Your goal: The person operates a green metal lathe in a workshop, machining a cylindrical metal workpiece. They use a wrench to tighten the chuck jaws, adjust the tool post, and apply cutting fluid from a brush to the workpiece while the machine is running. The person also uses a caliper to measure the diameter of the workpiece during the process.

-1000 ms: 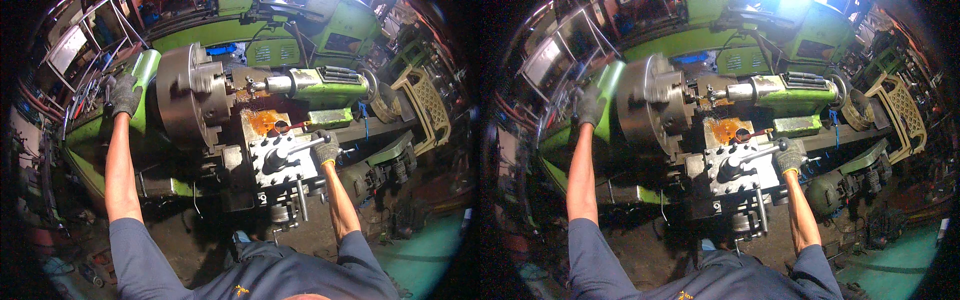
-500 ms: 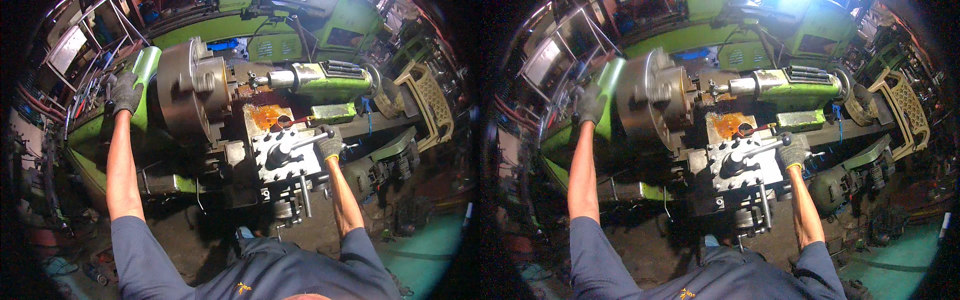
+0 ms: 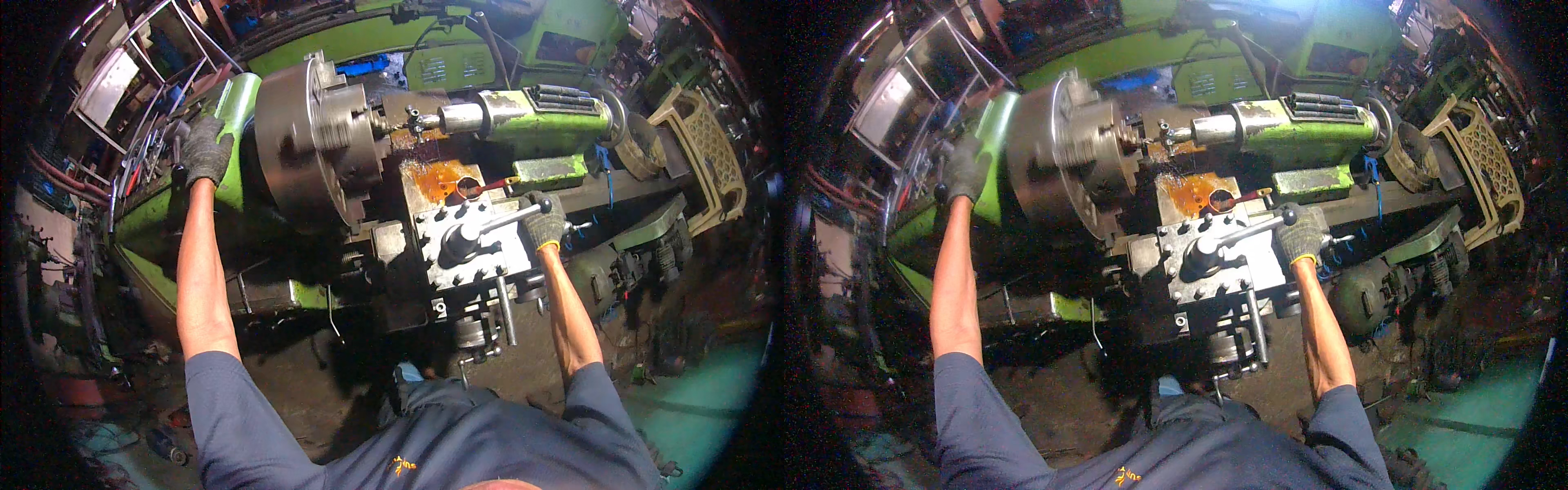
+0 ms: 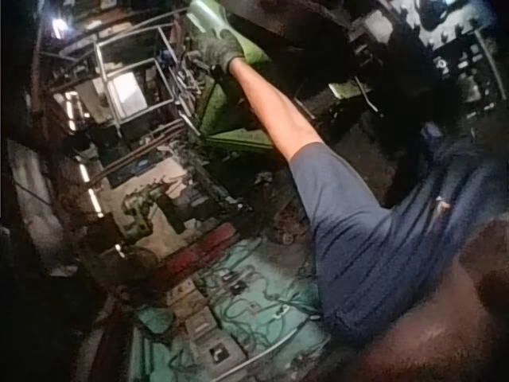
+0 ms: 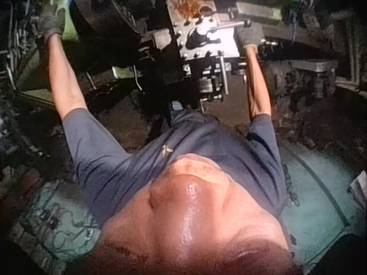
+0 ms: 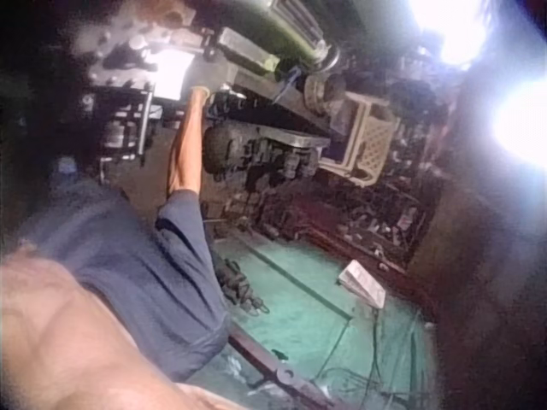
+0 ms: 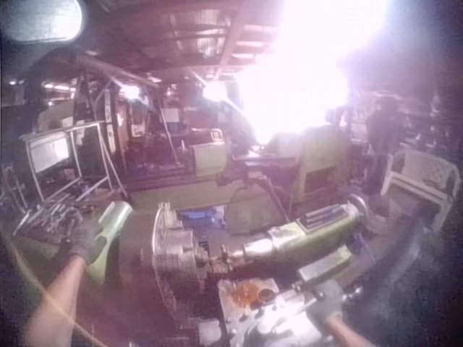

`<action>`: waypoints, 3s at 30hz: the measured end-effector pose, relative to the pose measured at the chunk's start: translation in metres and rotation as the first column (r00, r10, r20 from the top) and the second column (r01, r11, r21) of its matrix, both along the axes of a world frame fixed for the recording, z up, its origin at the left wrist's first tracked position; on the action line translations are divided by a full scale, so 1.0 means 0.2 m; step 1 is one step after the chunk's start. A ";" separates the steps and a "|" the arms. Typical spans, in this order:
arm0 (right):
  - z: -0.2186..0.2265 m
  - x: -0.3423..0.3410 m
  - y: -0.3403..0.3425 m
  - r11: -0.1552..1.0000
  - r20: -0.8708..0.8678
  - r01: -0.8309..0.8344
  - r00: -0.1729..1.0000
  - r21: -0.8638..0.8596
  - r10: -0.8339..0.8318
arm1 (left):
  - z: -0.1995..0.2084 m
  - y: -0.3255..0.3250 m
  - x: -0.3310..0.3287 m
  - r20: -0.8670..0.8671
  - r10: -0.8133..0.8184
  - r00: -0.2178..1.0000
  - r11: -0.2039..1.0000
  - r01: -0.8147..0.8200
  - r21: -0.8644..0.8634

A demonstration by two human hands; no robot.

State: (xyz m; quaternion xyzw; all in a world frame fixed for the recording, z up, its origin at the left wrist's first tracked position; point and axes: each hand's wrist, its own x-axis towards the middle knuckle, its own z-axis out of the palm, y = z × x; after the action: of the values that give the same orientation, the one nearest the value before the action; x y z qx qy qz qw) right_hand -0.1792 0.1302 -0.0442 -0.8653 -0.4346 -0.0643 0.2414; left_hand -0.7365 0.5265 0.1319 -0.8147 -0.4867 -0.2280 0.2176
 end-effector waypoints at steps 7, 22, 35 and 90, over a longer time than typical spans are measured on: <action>0.06 -0.05 -0.01 0.995 -0.025 0.012 1.000 0.103 -0.010 | 0.01 -0.01 0.02 -0.029 0.034 0.999 0.999 -0.035 -0.022; 0.09 -0.06 0.00 0.999 -0.025 -0.037 0.999 0.017 0.038 | 0.03 0.01 -0.05 -0.033 0.041 0.999 0.995 -0.044 -0.090; 0.09 -0.05 0.01 0.999 -0.009 -0.036 0.999 -0.012 0.036 | 0.04 -0.02 0.00 0.000 0.044 0.999 0.992 -0.043 -0.117; 0.11 -0.01 -0.05 0.975 -0.235 -0.089 0.962 0.206 0.138 | 0.14 -1.73 1.74 0.518 -0.716 0.469 0.499 0.862 -0.091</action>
State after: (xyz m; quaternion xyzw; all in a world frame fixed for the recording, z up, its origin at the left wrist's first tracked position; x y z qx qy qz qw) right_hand -0.1819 0.1196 -0.0229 -0.8125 -0.4419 0.0166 0.3799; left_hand -0.3875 0.1801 0.1598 -0.9019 -0.1111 -0.3822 -0.1681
